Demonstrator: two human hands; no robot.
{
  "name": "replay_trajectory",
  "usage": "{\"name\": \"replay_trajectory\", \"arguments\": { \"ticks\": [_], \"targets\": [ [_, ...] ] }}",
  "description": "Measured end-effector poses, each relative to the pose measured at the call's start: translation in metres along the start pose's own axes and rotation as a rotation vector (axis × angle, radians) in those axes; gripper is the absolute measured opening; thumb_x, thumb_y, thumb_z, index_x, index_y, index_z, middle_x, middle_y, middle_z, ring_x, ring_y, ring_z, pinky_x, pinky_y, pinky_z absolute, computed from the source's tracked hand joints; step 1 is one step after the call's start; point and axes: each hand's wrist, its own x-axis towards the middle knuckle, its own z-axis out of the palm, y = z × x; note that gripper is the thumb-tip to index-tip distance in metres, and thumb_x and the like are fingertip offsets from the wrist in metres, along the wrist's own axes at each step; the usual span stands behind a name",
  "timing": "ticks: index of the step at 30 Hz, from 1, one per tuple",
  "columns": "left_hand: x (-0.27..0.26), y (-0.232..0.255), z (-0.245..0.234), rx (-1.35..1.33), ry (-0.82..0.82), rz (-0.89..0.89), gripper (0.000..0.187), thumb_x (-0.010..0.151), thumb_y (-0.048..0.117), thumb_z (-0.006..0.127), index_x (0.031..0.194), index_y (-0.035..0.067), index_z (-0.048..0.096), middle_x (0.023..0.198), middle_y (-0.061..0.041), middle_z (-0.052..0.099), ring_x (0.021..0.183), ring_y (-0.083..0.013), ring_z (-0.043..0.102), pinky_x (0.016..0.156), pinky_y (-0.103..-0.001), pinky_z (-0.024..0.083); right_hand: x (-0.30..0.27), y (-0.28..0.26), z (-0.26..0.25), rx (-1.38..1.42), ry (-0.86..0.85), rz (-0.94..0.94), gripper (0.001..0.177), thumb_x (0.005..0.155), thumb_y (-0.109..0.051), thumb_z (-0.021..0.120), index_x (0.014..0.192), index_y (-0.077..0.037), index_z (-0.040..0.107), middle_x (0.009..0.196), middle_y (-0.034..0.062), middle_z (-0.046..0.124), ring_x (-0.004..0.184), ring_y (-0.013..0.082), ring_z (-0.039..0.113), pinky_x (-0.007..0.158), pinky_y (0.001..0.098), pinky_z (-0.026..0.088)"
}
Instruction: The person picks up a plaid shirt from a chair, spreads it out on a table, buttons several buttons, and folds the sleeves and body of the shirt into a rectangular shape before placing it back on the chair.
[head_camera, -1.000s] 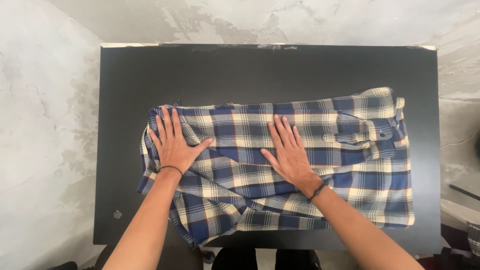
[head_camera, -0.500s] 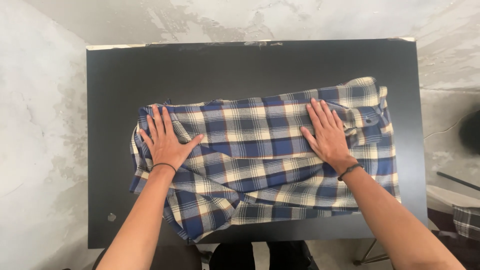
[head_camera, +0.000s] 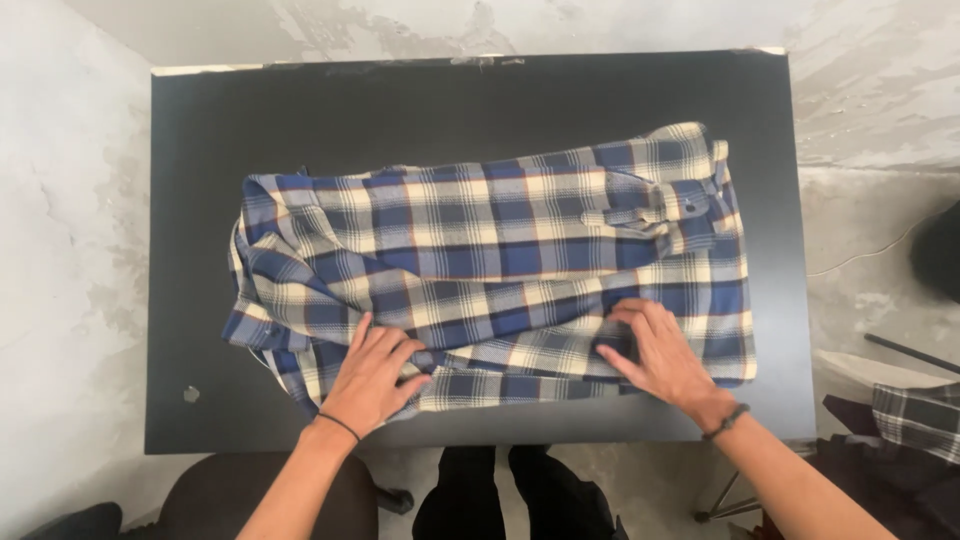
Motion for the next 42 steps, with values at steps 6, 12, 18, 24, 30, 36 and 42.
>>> {"name": "replay_trajectory", "arguments": {
  "ticks": [6, 12, 18, 24, 30, 36, 42],
  "targets": [
    [0.003, 0.005, 0.011, 0.071, -0.04, -0.044, 0.032, 0.078, 0.027, 0.081, 0.103, 0.009, 0.072, 0.102, -0.007, 0.062, 0.107, -0.0257, 0.057, 0.126, -0.049, 0.022, -0.052, 0.011, -0.017, -0.02, -0.059, -0.083, 0.054, 0.074, -0.04, 0.082, 0.112, -0.009, 0.06, 0.115, 0.0087, 0.056, 0.101, 0.0295, 0.053, 0.091, 0.0421, 0.045],
    [-0.006, 0.016, 0.011, 0.101, -0.029, -0.012, 0.049, 0.067, 0.03, 0.087, 0.106, 0.005, 0.07, 0.102, -0.01, 0.064, 0.11, -0.0315, 0.056, 0.118, -0.051, 0.024, -0.088, 0.04, -0.024, -0.098, -0.034, -0.042, 0.036, 0.08, -0.026, 0.078, 0.112, -0.012, 0.067, 0.114, 0.0049, 0.06, 0.107, 0.0274, 0.056, 0.093, 0.0413, 0.046],
    [-0.02, 0.02, 0.0, 0.183, -0.063, -0.066, 0.036, 0.077, 0.027, 0.08, 0.107, 0.009, 0.069, 0.095, -0.008, 0.07, 0.106, -0.0269, 0.063, 0.124, -0.048, 0.025, -0.104, 0.067, -0.054, -0.114, 0.06, 0.015, 0.017, 0.091, -0.02, 0.072, 0.106, -0.012, 0.071, 0.103, 0.0048, 0.07, 0.101, 0.0266, 0.063, 0.098, 0.0415, 0.045],
    [-0.044, 0.016, -0.061, 0.418, -0.054, 0.017, 0.029, 0.084, 0.037, 0.072, 0.101, 0.014, 0.075, 0.097, -0.002, 0.072, 0.104, -0.0229, 0.064, 0.103, -0.042, 0.038, -0.086, 0.084, -0.095, 0.096, 0.014, 0.219, 0.023, 0.096, -0.027, 0.068, 0.112, -0.011, 0.073, 0.107, 0.0076, 0.075, 0.089, 0.022, 0.066, 0.087, 0.0381, 0.048],
    [-0.044, 0.043, -0.113, 0.469, -0.125, 0.074, 0.028, 0.078, 0.033, 0.073, 0.099, 0.017, 0.08, 0.1, 0.0, 0.075, 0.098, -0.0217, 0.065, 0.096, -0.041, 0.04, -0.044, 0.121, -0.113, 0.434, -0.017, 0.423, 0.027, 0.108, -0.03, 0.061, 0.113, -0.005, 0.07, 0.094, 0.0021, 0.066, 0.084, 0.0124, 0.056, 0.078, 0.0297, 0.048],
    [-0.042, 0.061, -0.073, 0.281, -0.283, 0.151, 0.028, 0.089, 0.034, 0.07, 0.106, 0.013, 0.076, 0.094, -0.005, 0.075, 0.093, -0.0238, 0.066, 0.101, -0.036, 0.042, -0.037, 0.159, -0.087, 0.961, 0.193, 0.636, 0.031, 0.114, -0.034, 0.064, 0.098, -0.007, 0.063, 0.085, -0.0084, 0.056, 0.078, 0.004, 0.046, 0.069, 0.0225, 0.037],
    [-0.024, 0.0, -0.072, 0.183, 0.024, 0.196, 0.026, 0.074, 0.026, 0.078, 0.093, 0.008, 0.075, 0.088, -0.009, 0.075, 0.088, -0.0306, 0.066, 0.09, -0.041, 0.045, -0.048, 0.157, -0.08, 0.552, 0.145, 0.747, 0.035, 0.108, -0.035, 0.065, 0.094, -0.004, 0.069, 0.076, -0.0045, 0.055, 0.068, 0.0053, 0.043, 0.059, 0.0245, 0.034]
  ]
}}
